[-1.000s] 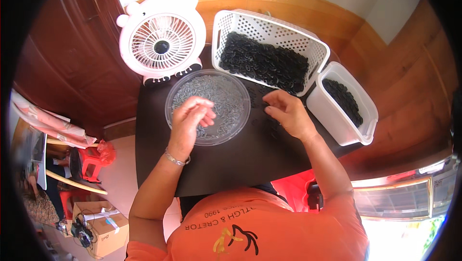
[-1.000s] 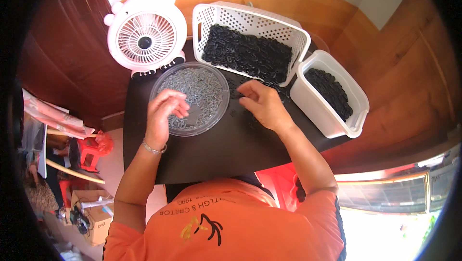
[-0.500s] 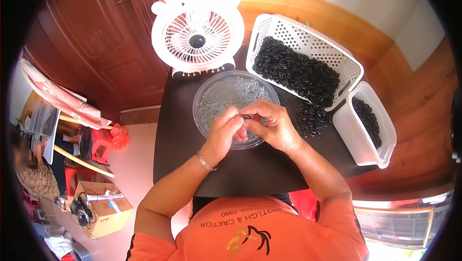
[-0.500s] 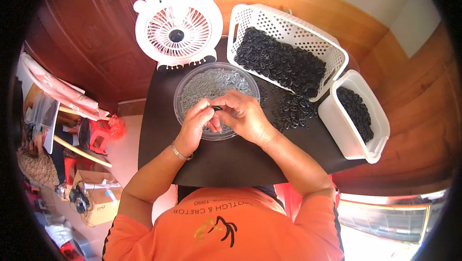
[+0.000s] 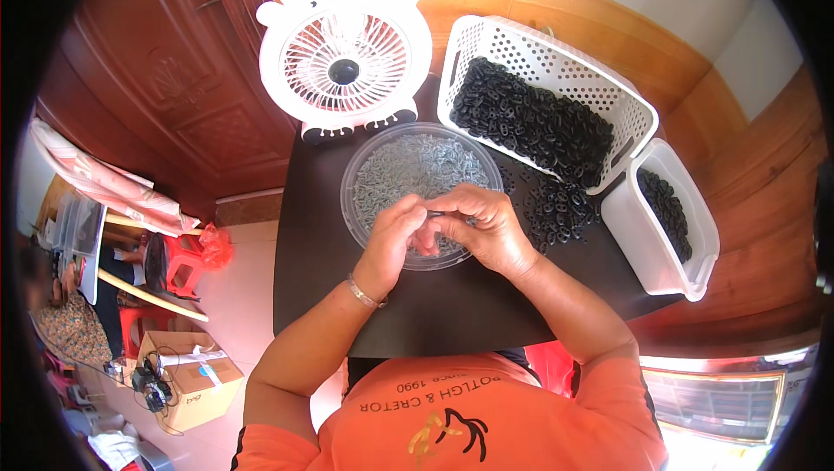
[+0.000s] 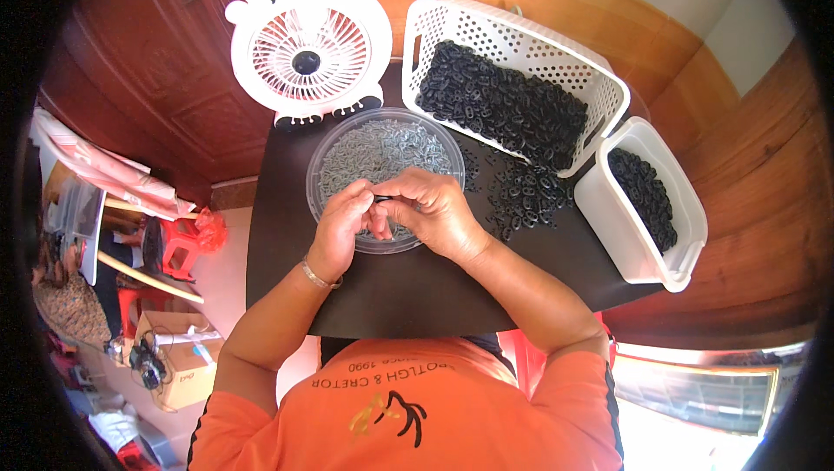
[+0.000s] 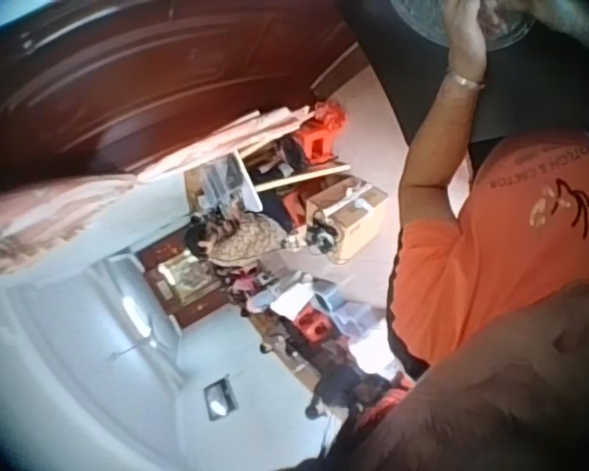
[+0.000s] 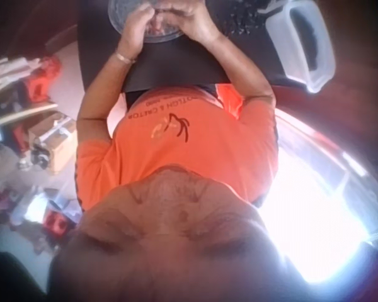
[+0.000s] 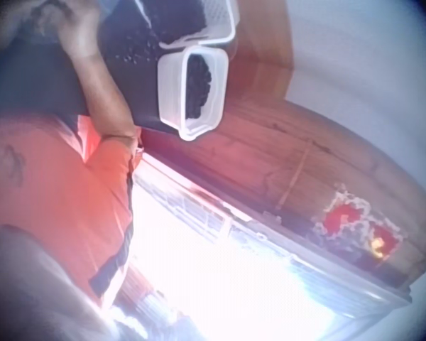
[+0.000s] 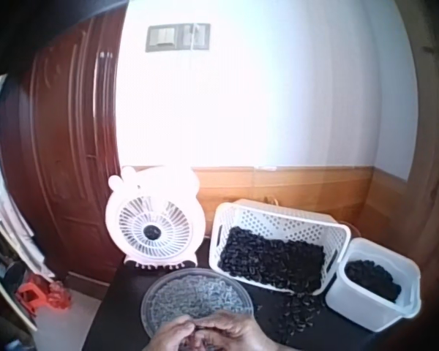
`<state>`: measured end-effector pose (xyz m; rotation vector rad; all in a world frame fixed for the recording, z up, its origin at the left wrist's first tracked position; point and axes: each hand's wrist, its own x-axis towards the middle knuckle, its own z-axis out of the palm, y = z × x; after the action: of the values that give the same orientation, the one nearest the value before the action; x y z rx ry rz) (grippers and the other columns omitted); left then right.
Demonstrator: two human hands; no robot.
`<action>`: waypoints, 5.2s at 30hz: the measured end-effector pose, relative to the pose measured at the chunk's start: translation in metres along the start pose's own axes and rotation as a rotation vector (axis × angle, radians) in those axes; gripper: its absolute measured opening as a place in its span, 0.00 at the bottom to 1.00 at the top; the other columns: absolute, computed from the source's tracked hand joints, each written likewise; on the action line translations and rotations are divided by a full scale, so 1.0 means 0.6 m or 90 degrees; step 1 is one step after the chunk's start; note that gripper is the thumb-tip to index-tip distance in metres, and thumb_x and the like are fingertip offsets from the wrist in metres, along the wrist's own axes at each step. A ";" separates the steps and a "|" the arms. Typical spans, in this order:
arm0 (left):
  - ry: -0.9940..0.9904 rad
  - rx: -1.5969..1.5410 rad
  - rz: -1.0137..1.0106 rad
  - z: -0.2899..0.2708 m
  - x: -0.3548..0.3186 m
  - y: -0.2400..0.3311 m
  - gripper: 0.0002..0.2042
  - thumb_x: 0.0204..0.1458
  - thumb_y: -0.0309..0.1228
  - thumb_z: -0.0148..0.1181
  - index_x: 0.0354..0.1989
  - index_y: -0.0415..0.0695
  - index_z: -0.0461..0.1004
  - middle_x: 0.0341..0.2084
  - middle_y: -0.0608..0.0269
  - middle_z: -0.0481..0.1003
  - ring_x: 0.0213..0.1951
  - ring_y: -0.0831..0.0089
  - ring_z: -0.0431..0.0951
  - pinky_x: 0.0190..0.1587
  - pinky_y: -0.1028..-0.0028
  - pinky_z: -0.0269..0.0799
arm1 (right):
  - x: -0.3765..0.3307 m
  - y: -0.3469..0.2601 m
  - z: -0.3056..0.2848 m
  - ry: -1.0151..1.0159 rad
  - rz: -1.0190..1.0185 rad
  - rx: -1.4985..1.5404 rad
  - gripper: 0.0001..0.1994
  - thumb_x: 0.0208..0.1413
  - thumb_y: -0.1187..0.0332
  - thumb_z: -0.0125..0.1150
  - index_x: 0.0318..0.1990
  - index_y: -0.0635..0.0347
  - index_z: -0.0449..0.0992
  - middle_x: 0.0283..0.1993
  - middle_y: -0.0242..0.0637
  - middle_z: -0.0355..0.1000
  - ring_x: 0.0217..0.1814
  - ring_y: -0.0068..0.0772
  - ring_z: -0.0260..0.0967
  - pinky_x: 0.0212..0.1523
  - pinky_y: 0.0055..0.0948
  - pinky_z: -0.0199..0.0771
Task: The person assembles plastic parts by picking clips and pins from trays and joining them together by hand.
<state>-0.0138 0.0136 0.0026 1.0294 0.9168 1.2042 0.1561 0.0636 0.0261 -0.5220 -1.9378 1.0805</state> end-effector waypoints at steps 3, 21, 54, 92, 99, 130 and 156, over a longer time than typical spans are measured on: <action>0.002 -0.024 -0.012 0.003 -0.002 0.004 0.13 0.57 0.40 0.45 0.34 0.41 0.67 0.21 0.62 0.70 0.23 0.73 0.73 0.29 0.76 0.69 | 0.000 0.008 0.003 0.036 -0.057 -0.047 0.15 0.48 0.82 0.63 0.44 0.56 0.78 0.33 0.36 0.74 0.36 0.29 0.74 0.37 0.25 0.75; 0.109 0.029 0.033 -0.012 0.009 0.030 0.10 0.56 0.35 0.47 0.30 0.42 0.68 0.20 0.65 0.69 0.21 0.75 0.72 0.25 0.78 0.65 | 0.023 0.021 -0.155 0.164 0.133 -0.411 0.06 0.47 0.72 0.63 0.33 0.61 0.79 0.31 0.39 0.74 0.30 0.38 0.74 0.33 0.30 0.73; 0.124 0.042 0.042 -0.024 0.013 0.037 0.11 0.56 0.36 0.46 0.30 0.42 0.68 0.20 0.64 0.69 0.21 0.75 0.72 0.27 0.78 0.65 | 0.000 0.003 -0.147 -0.356 0.350 -0.491 0.07 0.38 0.67 0.63 0.26 0.60 0.78 0.23 0.40 0.74 0.29 0.39 0.74 0.31 0.33 0.70; -0.011 0.184 0.034 0.007 -0.002 -0.004 0.08 0.58 0.32 0.48 0.32 0.41 0.67 0.22 0.66 0.70 0.24 0.80 0.70 0.29 0.79 0.66 | 0.001 -0.012 -0.027 -0.088 0.241 0.089 0.06 0.52 0.79 0.62 0.37 0.62 0.74 0.32 0.27 0.73 0.36 0.15 0.69 0.39 0.19 0.71; -0.016 0.080 -0.029 0.001 0.004 0.002 0.08 0.57 0.32 0.48 0.33 0.41 0.68 0.23 0.65 0.71 0.25 0.78 0.72 0.28 0.79 0.68 | -0.003 -0.001 -0.014 -0.067 0.266 0.083 0.07 0.52 0.78 0.62 0.39 0.61 0.75 0.31 0.28 0.74 0.34 0.14 0.68 0.36 0.19 0.70; 0.073 0.059 -0.005 -0.015 0.009 0.013 0.07 0.57 0.32 0.49 0.31 0.42 0.68 0.20 0.68 0.67 0.21 0.77 0.70 0.25 0.79 0.65 | 0.012 0.013 -0.025 -0.236 0.002 -0.527 0.03 0.43 0.72 0.63 0.27 0.57 0.76 0.30 0.35 0.66 0.41 0.40 0.66 0.41 0.38 0.69; 0.000 -0.055 -0.032 0.012 -0.002 0.006 0.08 0.57 0.35 0.48 0.33 0.42 0.66 0.19 0.65 0.66 0.22 0.74 0.69 0.27 0.75 0.65 | 0.001 0.026 -0.020 -0.004 0.278 0.215 0.07 0.57 0.69 0.60 0.34 0.64 0.77 0.30 0.28 0.73 0.34 0.16 0.66 0.38 0.20 0.69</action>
<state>-0.0080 0.0115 0.0081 0.9317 0.8785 1.1919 0.1652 0.0784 0.0164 -0.7694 -1.6319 1.6487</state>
